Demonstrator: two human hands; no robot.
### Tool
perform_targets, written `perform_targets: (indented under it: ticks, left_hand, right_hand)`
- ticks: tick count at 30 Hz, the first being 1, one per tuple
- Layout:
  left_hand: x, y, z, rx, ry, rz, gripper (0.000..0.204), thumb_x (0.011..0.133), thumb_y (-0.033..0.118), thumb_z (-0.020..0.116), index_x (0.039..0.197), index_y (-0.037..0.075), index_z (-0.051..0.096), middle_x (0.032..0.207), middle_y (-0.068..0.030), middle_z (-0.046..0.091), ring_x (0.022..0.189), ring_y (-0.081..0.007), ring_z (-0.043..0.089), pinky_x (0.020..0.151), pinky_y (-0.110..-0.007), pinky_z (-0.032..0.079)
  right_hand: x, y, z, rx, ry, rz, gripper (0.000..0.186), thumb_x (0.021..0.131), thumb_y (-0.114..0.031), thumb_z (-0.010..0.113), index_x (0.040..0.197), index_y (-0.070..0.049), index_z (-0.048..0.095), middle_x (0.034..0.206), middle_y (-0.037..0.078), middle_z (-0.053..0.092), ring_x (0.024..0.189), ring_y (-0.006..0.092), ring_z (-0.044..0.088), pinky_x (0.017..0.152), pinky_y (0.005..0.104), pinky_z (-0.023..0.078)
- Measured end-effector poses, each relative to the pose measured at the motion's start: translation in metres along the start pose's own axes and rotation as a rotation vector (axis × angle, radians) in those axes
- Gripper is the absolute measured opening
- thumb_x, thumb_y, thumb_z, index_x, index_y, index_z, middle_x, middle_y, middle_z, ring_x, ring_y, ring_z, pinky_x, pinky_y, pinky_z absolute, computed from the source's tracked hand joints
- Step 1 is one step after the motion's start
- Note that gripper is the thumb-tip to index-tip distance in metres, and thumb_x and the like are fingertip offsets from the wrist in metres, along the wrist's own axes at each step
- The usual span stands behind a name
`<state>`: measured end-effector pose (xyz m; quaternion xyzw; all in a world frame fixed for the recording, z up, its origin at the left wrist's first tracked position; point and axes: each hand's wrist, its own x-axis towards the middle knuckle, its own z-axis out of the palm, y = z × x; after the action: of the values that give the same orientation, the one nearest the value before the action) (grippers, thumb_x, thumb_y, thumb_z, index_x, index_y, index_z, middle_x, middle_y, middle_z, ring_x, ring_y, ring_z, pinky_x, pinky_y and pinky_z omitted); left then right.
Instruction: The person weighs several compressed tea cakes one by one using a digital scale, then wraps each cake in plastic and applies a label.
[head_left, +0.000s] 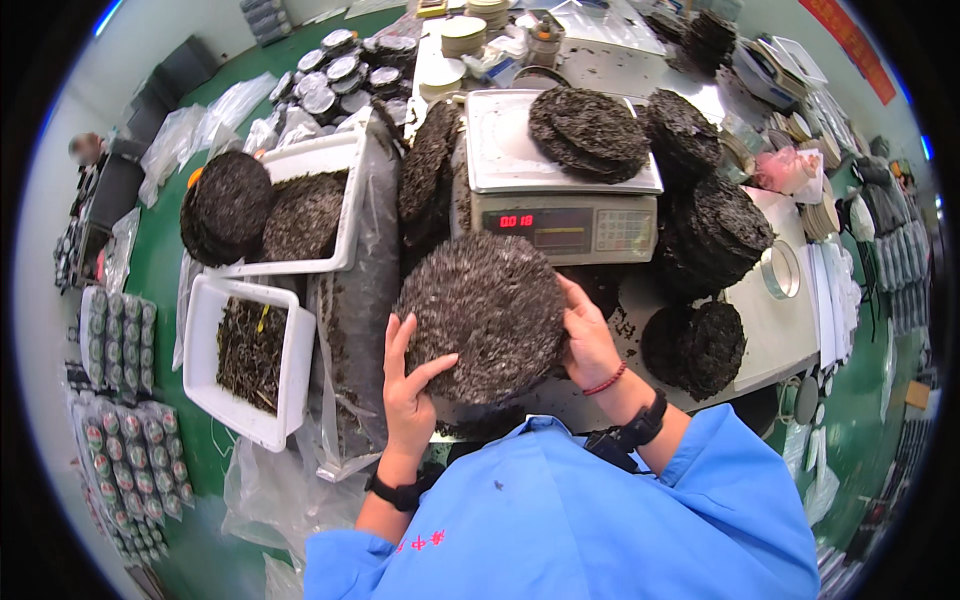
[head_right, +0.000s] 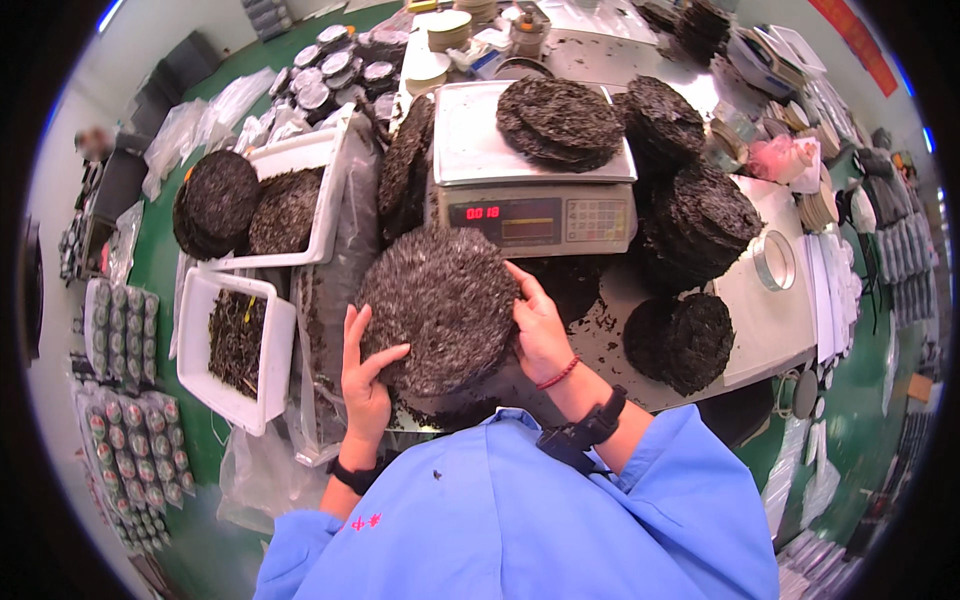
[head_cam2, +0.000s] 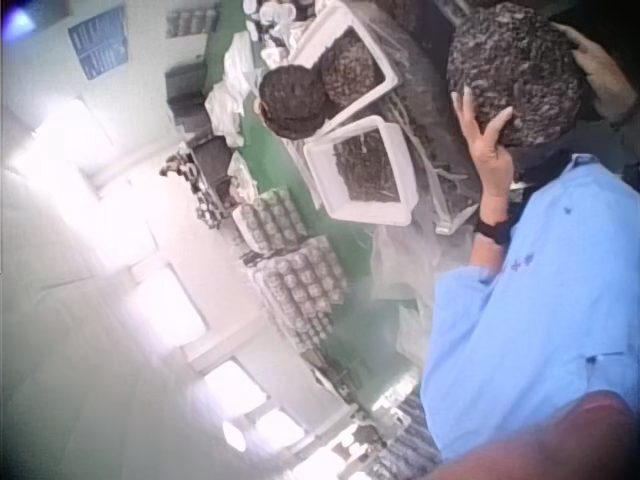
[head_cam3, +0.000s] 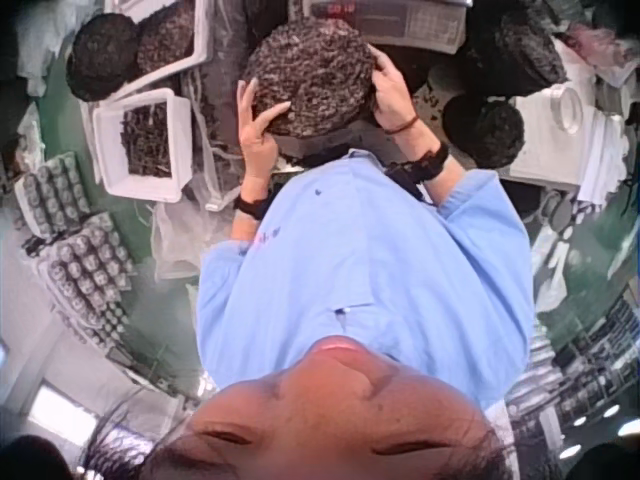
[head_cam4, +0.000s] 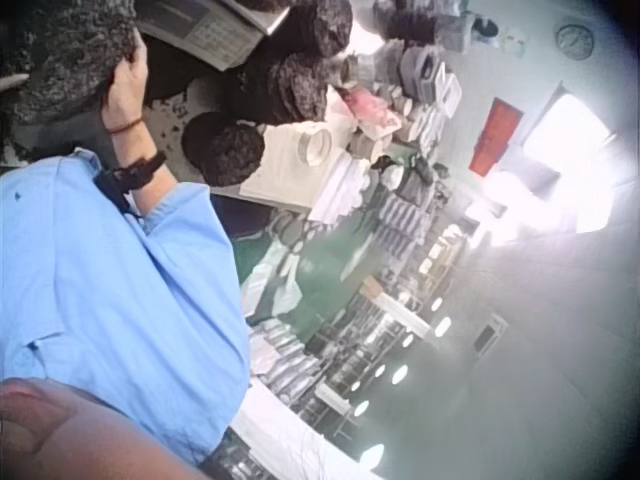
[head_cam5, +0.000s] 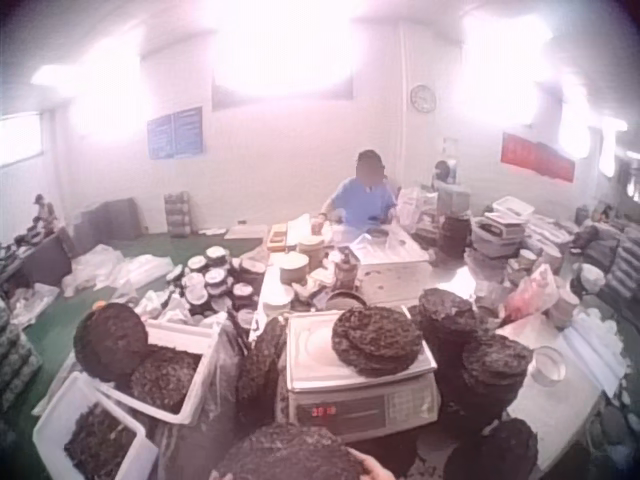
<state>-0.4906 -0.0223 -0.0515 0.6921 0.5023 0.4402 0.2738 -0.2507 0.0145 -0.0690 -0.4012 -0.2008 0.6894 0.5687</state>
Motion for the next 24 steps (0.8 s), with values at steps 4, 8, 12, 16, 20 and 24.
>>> perform_targets:
  ticks: [4,8,12,16,20,24]
  left_hand:
    - [-0.010,-0.013,0.000,-0.557,0.315,-0.237,0.058,0.088,0.006,0.050,0.144,0.000,0.038,0.152,-0.0128,0.035,0.141,-0.0257,0.034,0.118,-0.043,0.022]
    - [0.003,-0.026,-0.003,-1.127,0.174,-0.734,0.053,0.095,0.009,0.055,0.145,0.002,0.036,0.138,-0.0111,0.050,0.125,-0.0245,0.050,0.108,-0.041,0.039]
    - [0.046,-0.018,-0.013,-0.883,0.421,-0.516,0.051,0.094,0.000,0.054,0.142,0.004,0.039,0.135,-0.0118,0.052,0.117,-0.0235,0.056,0.102,-0.039,0.047]
    - [0.112,-0.003,-0.001,-0.591,0.530,-0.254,0.062,0.096,0.004,0.054,0.151,0.002,0.025,0.146,-0.0139,0.040,0.129,-0.0249,0.043,0.112,-0.039,0.033]
    - [0.184,-0.023,0.042,0.058,0.321,0.120,0.052,0.095,0.008,0.058,0.141,-0.002,0.036,0.144,-0.0160,0.042,0.132,-0.0274,0.040,0.112,-0.037,0.028]
    - [0.208,0.025,0.116,0.449,-0.112,0.368,0.068,0.079,0.000,0.069,0.140,0.006,0.041,0.147,-0.0121,0.041,0.143,-0.0316,0.029,0.115,-0.045,0.025]
  right_hand:
    - [0.005,-0.006,-0.007,-0.031,-0.002,0.007,0.048,0.096,0.001,0.042,0.144,-0.003,0.040,0.136,0.010,0.054,0.121,0.0182,0.054,0.104,0.0338,0.043]
    - [0.044,-0.004,0.012,-0.380,-0.270,-0.156,0.050,0.094,-0.004,0.052,0.143,-0.002,0.042,0.137,0.011,0.052,0.126,0.0189,0.049,0.107,0.0322,0.038]
    - [0.144,-0.125,0.006,-1.409,-0.045,-0.844,0.064,0.091,-0.030,0.065,0.142,-0.002,0.041,0.140,0.020,0.048,0.134,0.0295,0.043,0.112,0.0384,0.032]
    - [0.186,-0.165,-0.078,-1.991,-0.087,-0.552,0.107,0.066,-0.055,0.079,0.151,-0.012,0.029,0.151,0.020,0.035,0.143,0.0364,0.027,0.116,0.0545,0.018]
    - [0.123,-0.118,-0.105,-2.103,-0.031,-1.065,0.061,0.080,-0.026,0.064,0.139,-0.021,0.048,0.138,0.011,0.050,0.130,0.0290,0.045,0.111,0.0485,0.030]
    - [-0.028,-0.091,-0.121,-1.952,0.119,-1.183,0.042,0.087,-0.019,0.052,0.128,-0.025,0.060,0.128,0.008,0.058,0.121,0.0263,0.053,0.104,0.0459,0.040]
